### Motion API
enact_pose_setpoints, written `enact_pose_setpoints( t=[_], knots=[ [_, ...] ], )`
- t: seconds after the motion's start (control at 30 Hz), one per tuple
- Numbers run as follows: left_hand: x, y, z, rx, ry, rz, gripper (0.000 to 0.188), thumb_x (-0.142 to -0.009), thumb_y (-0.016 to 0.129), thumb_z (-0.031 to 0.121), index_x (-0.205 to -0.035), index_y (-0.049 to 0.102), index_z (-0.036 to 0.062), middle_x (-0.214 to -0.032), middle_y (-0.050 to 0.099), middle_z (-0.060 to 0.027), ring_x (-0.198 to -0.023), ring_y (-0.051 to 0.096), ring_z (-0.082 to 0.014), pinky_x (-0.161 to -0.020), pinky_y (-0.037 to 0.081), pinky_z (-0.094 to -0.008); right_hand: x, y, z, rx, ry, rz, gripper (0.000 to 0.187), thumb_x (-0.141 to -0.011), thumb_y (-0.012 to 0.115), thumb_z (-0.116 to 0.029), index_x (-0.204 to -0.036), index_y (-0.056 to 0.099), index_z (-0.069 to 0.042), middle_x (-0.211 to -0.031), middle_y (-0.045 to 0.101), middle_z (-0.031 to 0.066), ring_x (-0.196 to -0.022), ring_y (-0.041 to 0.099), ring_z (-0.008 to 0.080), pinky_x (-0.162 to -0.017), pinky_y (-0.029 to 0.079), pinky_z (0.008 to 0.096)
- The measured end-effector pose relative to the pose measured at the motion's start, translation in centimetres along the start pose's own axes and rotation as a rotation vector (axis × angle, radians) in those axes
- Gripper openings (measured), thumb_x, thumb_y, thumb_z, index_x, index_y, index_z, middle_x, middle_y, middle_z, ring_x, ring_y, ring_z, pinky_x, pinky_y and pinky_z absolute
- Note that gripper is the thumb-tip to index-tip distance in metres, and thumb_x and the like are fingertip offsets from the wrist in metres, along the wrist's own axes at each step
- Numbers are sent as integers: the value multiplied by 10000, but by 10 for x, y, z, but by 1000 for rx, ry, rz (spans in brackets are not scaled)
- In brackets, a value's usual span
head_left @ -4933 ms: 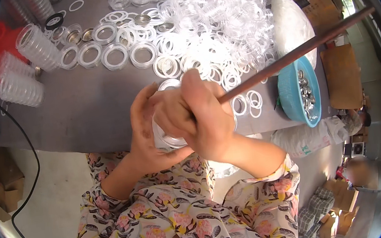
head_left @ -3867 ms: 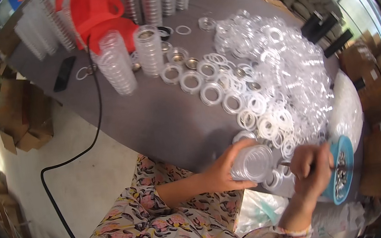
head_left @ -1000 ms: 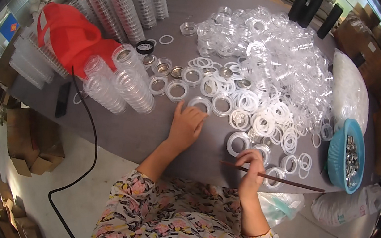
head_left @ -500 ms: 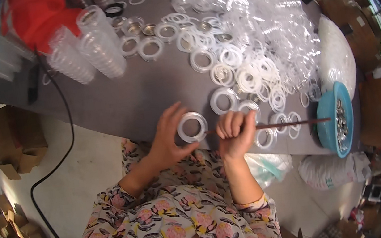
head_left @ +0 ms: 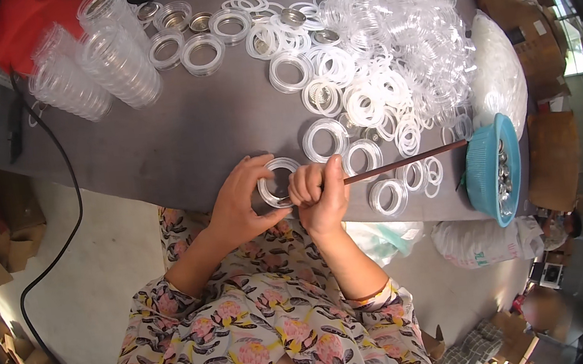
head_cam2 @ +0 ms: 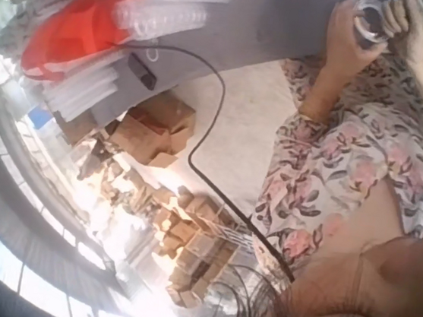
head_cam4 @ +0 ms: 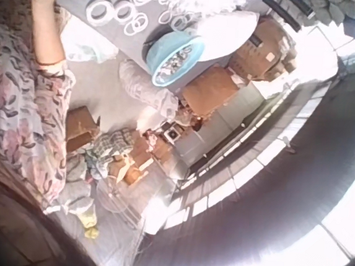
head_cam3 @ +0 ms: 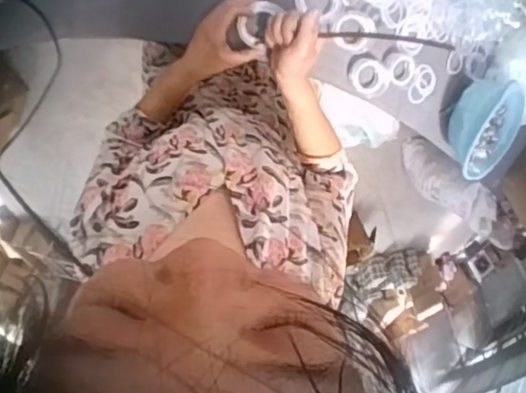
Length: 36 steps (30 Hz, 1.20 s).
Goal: The person repeatedly picks up clear plastic rings and uses a thin wooden stick to press or adjust the inner edge of each ring. They then place the rings into stacks of similar rings on the table. The process is repeated continuously throughout the clip.
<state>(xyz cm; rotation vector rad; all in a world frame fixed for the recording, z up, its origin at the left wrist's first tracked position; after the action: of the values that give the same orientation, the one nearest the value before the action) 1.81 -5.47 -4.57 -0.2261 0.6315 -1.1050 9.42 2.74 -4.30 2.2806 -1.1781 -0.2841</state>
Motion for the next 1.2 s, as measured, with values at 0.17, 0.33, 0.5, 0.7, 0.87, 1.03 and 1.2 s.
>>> enact_pose_setpoints(
  t=[0.17, 0.33, 0.5, 0.7, 0.87, 1.03, 1.2],
  knots=[
    [-5, 1, 6, -85, -85, 53, 816, -592, 783, 240, -1248, 355, 14, -1185, 503, -159, -1097, 486, -322, -987, 321, -469, -22, 28, 6, 2, -69, -97, 521, -983, 321, -295, -504, 287, -93, -440, 282, 11, -390, 210, 106, -376, 170, 255],
    [-4, -2, 5, -45, -106, 78, 873, -600, 780, 238, -1292, 299, 10, -1172, 521, -148, -1100, 485, -323, -982, 320, -467, -41, 24, -20, 258, -182, -188, 497, -982, 341, -271, -526, 306, -77, -449, 293, 6, -418, 261, 116, -425, 233, 266],
    [-2, 3, 1, -47, -106, 60, 868, -588, 787, 218, -1293, 324, 10, -1198, 490, -152, -1126, 460, -315, -982, 317, -435, -4, 9, -12, 201, -30, -104, 524, -986, 318, -305, -510, 297, -87, -444, 300, 10, -406, 253, 113, -396, 212, 260],
    [-7, 8, -5, -62, -92, 19, 794, -627, 744, 268, -1268, 349, 18, -1208, 473, -144, -1125, 457, -314, -1027, 257, -491, -30, 34, -4, 140, -209, -72, 537, -983, 309, -324, -494, 282, -102, -448, 269, 5, -412, 248, 119, -399, 214, 264],
    [-37, -24, -5, -17, 11, 46, 771, -662, 724, 306, -1287, 364, 32, -1301, 407, -155, -1228, 367, -315, -1044, 217, -506, -27, 23, -33, 21, -315, -82, 562, -979, 255, -395, -483, 267, -131, -457, 243, -10, -427, 194, 122, -410, 167, 263],
    [-92, -77, -44, -719, -3, 298, 499, -748, 591, 109, -1223, 454, 43, -1226, 470, -147, -1186, 414, -288, -1021, 262, -486, -5, 18, -52, -34, -371, -114, 562, -980, 219, -421, -487, 252, -155, -454, 228, -23, -415, 168, 104, -396, 147, 249],
    [-100, -83, -66, -694, -13, 215, 264, -732, 592, 64, -996, 587, 73, -892, 596, -63, -902, 560, -220, -939, 348, -426, 4, 12, -68, -75, -415, -166, 577, -987, 168, -405, -485, 278, -140, -440, 264, -10, -383, 170, 103, -369, 144, 227]
  ],
)
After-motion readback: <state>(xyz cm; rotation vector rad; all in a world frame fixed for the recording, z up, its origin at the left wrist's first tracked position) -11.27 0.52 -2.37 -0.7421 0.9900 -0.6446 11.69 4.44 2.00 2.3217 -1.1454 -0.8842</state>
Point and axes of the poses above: each hand's wrist, its own x-axis away from the middle knuckle, its own y-axis out of the palm, z = x × y, the point moved 10 cm from there along -x, towards the middle knuckle
